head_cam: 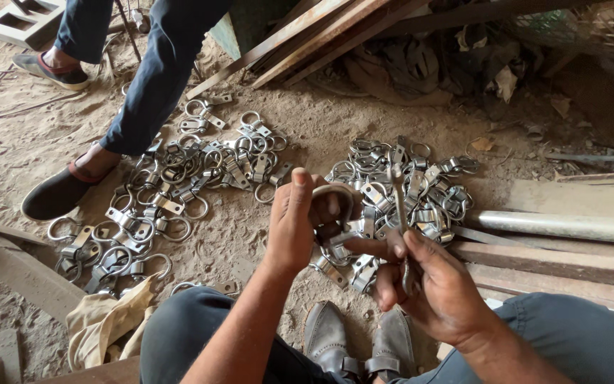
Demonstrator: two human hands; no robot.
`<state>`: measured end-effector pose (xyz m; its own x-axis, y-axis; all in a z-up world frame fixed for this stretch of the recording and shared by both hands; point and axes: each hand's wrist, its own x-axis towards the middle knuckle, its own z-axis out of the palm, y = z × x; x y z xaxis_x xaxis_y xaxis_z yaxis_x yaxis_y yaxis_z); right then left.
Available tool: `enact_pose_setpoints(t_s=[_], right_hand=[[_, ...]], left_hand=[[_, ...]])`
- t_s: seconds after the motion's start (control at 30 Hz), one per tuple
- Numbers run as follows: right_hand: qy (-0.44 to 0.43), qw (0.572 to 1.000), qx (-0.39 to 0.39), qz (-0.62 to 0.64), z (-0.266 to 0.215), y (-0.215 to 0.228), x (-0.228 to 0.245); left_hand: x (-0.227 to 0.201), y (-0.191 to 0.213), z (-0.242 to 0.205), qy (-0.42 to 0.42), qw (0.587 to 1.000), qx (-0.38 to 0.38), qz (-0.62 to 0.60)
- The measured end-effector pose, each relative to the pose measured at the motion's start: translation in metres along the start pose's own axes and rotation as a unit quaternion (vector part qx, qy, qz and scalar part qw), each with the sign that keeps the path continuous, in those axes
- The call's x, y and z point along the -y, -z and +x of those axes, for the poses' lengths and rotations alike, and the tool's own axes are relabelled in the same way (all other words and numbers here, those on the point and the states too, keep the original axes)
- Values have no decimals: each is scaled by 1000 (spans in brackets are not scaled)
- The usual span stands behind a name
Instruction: The person sits on the ground and uses a wrench to tighten bolts on metal shackles. They pick up individual shackles from a pile, secure them with the wrench, and place them back down.
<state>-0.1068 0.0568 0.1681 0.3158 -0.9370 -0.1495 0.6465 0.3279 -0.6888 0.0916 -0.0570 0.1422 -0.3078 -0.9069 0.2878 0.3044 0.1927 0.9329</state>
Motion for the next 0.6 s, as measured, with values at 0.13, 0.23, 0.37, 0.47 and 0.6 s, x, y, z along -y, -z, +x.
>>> enact_pose_setpoints(t_s=[0.13, 0.23, 0.37, 0.47, 0.6], right_hand=[[23, 1000, 8, 9, -1, -5, 2], [48, 998, 7, -25, -1, -2, 1], [79, 962, -89, -245, 0, 8, -7], [136, 896, -117, -406, -1, 8, -12], [228, 745, -126, -614, -5, -5, -12]], left_hand=[[-10, -16, -2, 181, 963, -45, -194], [-9, -25, -2, 269, 898, -102, -334], [-10, -21, 4, 286, 863, -184, -374], [-11, -17, 8, 286, 825, -246, -421], [-6, -10, 4, 226, 841, -213, -442]])
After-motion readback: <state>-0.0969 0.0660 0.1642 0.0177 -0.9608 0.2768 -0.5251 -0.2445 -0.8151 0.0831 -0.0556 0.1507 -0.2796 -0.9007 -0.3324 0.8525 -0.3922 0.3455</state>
